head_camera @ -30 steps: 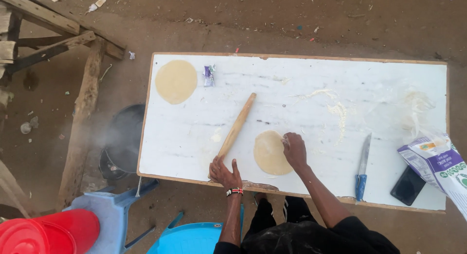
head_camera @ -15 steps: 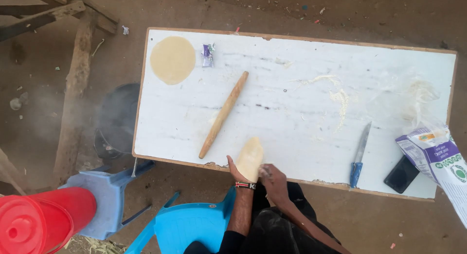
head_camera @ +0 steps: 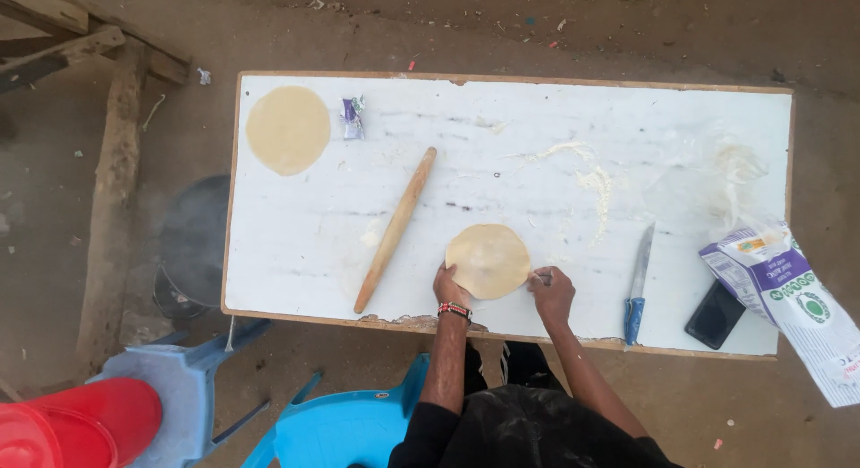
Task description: Rolling out dough with a rolling pin and frying flatbreads on a charcoal stove
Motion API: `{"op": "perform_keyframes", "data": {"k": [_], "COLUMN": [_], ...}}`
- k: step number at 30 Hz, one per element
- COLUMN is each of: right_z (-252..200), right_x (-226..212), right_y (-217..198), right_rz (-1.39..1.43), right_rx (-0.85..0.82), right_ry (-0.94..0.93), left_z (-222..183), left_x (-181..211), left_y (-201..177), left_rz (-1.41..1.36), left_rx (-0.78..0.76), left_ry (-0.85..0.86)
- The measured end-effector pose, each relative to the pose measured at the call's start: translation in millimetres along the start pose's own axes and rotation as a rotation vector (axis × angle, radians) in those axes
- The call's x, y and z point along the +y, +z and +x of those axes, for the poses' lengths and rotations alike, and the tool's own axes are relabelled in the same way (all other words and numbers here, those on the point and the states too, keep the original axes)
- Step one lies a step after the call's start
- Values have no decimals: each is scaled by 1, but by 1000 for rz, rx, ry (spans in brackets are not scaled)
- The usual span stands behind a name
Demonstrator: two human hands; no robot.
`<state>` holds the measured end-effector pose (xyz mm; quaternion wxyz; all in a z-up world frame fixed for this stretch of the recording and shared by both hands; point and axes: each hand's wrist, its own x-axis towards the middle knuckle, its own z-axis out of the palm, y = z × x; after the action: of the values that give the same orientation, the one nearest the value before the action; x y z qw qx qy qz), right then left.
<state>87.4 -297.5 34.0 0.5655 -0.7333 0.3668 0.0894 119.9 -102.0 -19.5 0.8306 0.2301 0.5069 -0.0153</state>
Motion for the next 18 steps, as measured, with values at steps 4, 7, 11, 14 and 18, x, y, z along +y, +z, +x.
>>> {"op": "perform_keyframes", "data": {"k": [4, 7, 11, 14, 18], "right_z": [-11, -45, -45, -32, -12], "right_x": [14, -32, -50, -43, -41], "right_y": [14, 50, 88, 100, 71], "right_rz": [-523, -749, -975, -1050, -934], "right_rx": [190, 43, -228, -264, -34], "right_ry": [-539, -663, -606, -550, -734], "left_z": [-43, -27, 17, 39, 15], "left_x": [59, 99, 121, 126, 107], "left_y": [-14, -39, -54, -67, -55], "left_rz": [535, 979, 1407, 1608, 1590], "left_rx": [176, 350, 507, 558, 373], "left_ry": [628, 1072, 1075, 1079, 1268]}}
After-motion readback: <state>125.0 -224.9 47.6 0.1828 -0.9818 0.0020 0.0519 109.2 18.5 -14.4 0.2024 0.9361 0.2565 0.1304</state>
